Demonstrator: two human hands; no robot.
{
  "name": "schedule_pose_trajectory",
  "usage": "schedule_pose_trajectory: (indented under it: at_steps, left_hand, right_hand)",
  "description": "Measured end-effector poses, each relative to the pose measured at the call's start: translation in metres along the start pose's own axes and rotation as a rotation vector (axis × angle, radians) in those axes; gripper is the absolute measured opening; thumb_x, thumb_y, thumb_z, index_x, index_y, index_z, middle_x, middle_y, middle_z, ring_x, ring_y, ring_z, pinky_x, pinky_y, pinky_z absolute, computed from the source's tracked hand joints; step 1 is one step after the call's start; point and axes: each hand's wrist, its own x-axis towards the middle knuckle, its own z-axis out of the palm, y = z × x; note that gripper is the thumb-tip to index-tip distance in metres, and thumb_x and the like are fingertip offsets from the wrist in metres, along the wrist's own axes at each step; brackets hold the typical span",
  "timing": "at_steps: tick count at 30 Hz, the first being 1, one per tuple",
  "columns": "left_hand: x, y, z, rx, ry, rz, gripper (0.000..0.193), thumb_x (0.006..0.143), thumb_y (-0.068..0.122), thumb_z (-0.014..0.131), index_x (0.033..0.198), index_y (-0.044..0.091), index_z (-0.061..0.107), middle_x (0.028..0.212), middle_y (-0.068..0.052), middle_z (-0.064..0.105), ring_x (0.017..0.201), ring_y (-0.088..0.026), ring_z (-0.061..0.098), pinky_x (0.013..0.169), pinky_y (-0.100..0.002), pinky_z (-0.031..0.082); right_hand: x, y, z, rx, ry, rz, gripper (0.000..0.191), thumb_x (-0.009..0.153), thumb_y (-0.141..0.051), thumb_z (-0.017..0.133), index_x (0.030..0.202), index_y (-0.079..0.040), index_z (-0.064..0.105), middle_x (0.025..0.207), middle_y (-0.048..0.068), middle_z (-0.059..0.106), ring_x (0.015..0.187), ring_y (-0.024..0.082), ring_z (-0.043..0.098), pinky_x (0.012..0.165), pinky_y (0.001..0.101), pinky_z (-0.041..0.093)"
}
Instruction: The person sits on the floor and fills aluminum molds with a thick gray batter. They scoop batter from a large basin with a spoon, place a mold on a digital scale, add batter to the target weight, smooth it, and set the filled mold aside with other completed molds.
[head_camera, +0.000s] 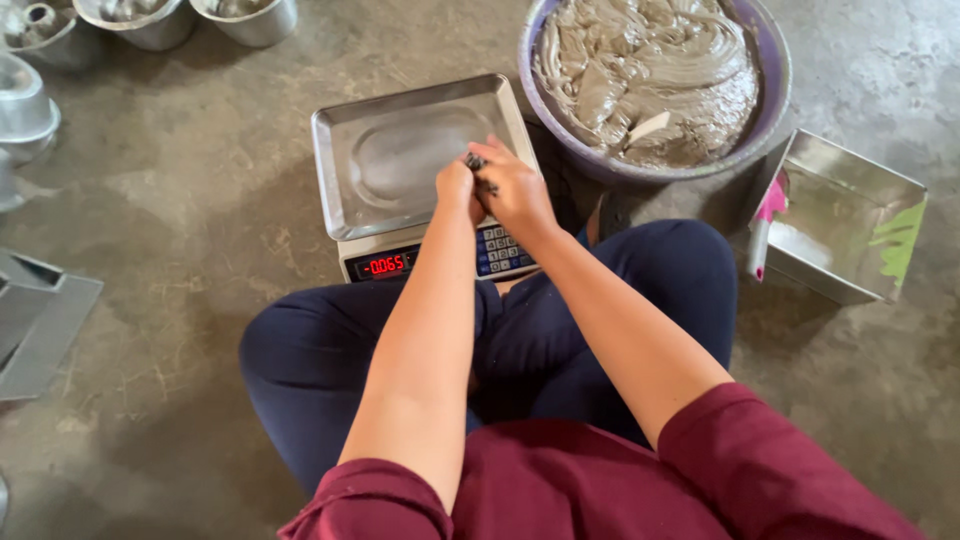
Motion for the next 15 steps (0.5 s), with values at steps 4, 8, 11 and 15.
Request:
schedule_pose_trajectory:
  at_steps: [4, 8, 11, 15]
  left_hand:
    - [-0.032, 0.032, 0.005, -0.104, -0.642, -0.101, 0.033, 0.093, 0.027, 0.054, 0.122, 0.015, 0.068, 0.103, -0.008, 0.072, 0.099, -0.025, 0.067, 0.093, -0.043, 0.054]
    - [-0.062, 0.034, 0.011, -0.246, -0.483, -0.176, 0.087, 0.088, 0.084, 0.041, 0.143, 0.016, 0.043, 0.117, -0.012, 0.064, 0.101, -0.030, 0.066, 0.095, -0.049, 0.053]
    - [-0.050, 0.026, 0.006, -0.205, -0.322, -0.064, 0.108, 0.075, 0.094, 0.032, 0.164, 0.036, 0.012, 0.126, -0.011, 0.056, 0.095, -0.026, 0.061, 0.090, -0.045, 0.051]
    - [0.003, 0.011, -0.005, -0.057, -0.298, 0.041, 0.119, 0.072, 0.103, 0.021, 0.167, 0.032, 0.011, 0.124, -0.011, 0.054, 0.075, -0.022, 0.045, 0.068, -0.039, 0.042]
  right_hand:
    - [0.026, 0.002, 0.004, 0.573, 0.156, 0.139, 0.031, 0.103, -0.011, 0.066, 0.132, -0.005, 0.063, 0.149, 0.015, 0.054, 0.139, 0.026, 0.049, 0.112, 0.0333, 0.039]
    - [0.038, 0.004, 0.022, 1.075, 0.081, 0.475, 0.030, 0.105, -0.018, 0.054, 0.125, -0.004, 0.071, 0.131, 0.006, 0.072, 0.120, 0.014, 0.066, 0.105, 0.0277, 0.049]
    - [0.023, -0.008, 0.029, 0.839, 0.128, 0.669, 0.030, 0.108, -0.020, 0.052, 0.123, -0.002, 0.072, 0.113, 0.009, 0.075, 0.100, 0.015, 0.068, 0.091, 0.0298, 0.052]
    - [-0.003, -0.050, 0.023, 0.743, 0.227, 0.594, 0.019, 0.104, -0.013, 0.061, 0.116, 0.000, 0.069, 0.110, 0.008, 0.074, 0.100, 0.015, 0.064, 0.092, 0.0309, 0.051]
